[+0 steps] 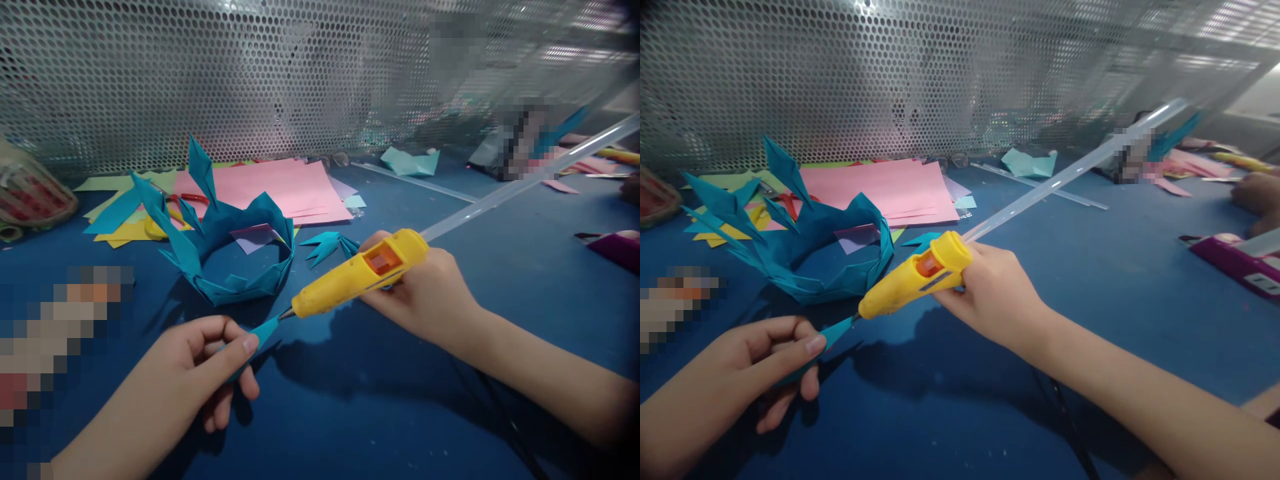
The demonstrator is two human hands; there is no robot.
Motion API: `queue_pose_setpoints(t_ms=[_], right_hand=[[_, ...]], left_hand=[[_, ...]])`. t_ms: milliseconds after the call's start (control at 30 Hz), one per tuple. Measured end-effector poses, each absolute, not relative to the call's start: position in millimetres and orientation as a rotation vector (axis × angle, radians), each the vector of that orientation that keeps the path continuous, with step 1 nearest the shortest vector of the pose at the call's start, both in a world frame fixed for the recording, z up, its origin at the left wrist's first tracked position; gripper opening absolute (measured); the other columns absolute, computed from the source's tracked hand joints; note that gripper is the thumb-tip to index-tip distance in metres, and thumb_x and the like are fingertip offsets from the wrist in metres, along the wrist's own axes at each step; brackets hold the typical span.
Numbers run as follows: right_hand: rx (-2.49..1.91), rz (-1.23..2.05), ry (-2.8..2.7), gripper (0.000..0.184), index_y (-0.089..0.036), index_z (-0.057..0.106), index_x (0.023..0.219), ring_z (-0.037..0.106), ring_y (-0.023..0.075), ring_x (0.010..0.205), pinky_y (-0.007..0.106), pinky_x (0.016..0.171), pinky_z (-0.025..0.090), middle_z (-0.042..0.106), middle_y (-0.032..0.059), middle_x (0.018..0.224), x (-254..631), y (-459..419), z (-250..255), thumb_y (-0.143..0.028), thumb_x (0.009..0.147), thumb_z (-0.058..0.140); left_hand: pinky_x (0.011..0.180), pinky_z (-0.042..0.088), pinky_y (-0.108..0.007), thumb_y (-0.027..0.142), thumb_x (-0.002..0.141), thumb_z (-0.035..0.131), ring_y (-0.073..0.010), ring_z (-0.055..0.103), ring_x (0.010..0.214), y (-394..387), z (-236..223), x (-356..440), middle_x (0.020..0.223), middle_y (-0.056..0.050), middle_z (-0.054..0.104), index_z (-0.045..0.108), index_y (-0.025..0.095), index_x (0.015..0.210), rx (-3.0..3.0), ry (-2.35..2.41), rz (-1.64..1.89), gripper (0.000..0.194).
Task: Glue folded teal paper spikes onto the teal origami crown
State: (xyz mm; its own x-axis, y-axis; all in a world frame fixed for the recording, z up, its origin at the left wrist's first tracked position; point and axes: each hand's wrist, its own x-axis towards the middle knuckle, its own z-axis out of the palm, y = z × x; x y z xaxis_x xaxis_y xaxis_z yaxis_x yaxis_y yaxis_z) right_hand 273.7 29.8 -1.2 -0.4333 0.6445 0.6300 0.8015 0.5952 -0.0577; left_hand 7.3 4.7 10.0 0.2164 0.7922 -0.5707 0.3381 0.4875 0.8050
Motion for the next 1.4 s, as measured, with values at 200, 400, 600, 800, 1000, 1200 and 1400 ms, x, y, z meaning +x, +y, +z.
queue_pose_setpoints(t_ms=[200,400,600,800,1000,1200,1400], right_hand=[[-1.129,-0.365,-2.212,0.017,-0.022,0.050,0.068,0.057,0.0125,0.047,0.022,0.047,0.040,0.064,0.0005,0.061,275.1,30.0,0.4,-0.023,0.085,0.052],[-1.115,-0.370,-2.229,0.016,-0.021,0.051,0.069,0.054,0.0121,0.048,0.022,0.048,0.039,0.065,0.0011,0.064,275.8,29.7,-1.7,-0.022,0.086,0.052],[-1.124,-0.408,-2.244,0.018,-0.020,0.052,0.069,0.053,0.0117,0.048,0.021,0.048,0.039,0.065,0.0013,0.063,275.5,28.8,-0.7,-0.022,0.087,0.050],[-1.121,-0.453,-2.222,0.019,-0.020,0.053,0.068,0.058,0.0130,0.049,0.021,0.048,0.041,0.066,0.0026,0.063,277.3,30.0,-3.2,-0.023,0.087,0.051],[-1.177,-0.497,-2.194,0.017,-0.020,0.055,0.071,0.059,0.0128,0.049,0.022,0.048,0.042,0.067,0.0023,0.063,278.2,30.0,-3.5,-0.024,0.086,0.050],[-1.164,-0.591,-2.179,0.019,-0.022,0.051,0.072,0.059,0.0131,0.048,0.022,0.046,0.041,0.064,-0.0002,0.058,277.7,30.4,-3.1,-0.026,0.089,0.045],[-1.138,-0.702,-2.178,0.029,-0.021,0.052,0.072,0.059,0.0130,0.045,0.021,0.044,0.041,0.062,-0.0007,0.054,277.7,31.3,-1.3,-0.030,0.096,0.039]], left_hand=[[0.040,0.035,-0.018,0.049,0.068,0.076,-0.0059,0.045,0.035,0.6,12.0,9.1,0.048,0.004,0.065,0.060,0.019,0.058,1.090,1.446,0.477,0.036],[0.039,0.038,-0.020,0.051,0.068,0.076,-0.0077,0.046,0.034,3.4,11.4,6.6,0.051,0.002,0.068,0.060,0.021,0.059,1.096,1.397,0.428,0.035],[0.038,0.038,-0.018,0.046,0.069,0.078,-0.0069,0.047,0.034,5.9,7.5,4.9,0.053,0.002,0.070,0.061,0.020,0.061,1.073,1.361,0.434,0.032],[0.039,0.039,-0.017,0.044,0.070,0.079,-0.0064,0.048,0.035,6.2,7.0,5.5,0.054,0.002,0.071,0.061,0.019,0.060,1.067,1.345,0.437,0.031],[0.038,0.039,-0.016,0.044,0.070,0.079,-0.0059,0.048,0.035,5.4,9.1,6.2,0.053,0.003,0.070,0.061,0.019,0.060,1.056,1.339,0.459,0.033],[0.039,0.039,-0.016,0.044,0.070,0.079,-0.0057,0.048,0.035,5.4,6.2,4.1,0.053,0.003,0.070,0.061,0.019,0.060,1.058,1.340,0.447,0.033],[0.039,0.040,-0.016,0.044,0.071,0.079,-0.0058,0.048,0.035,5.2,4.7,3.7,0.054,0.002,0.071,0.062,0.019,0.060,1.059,1.327,0.459,0.033]])
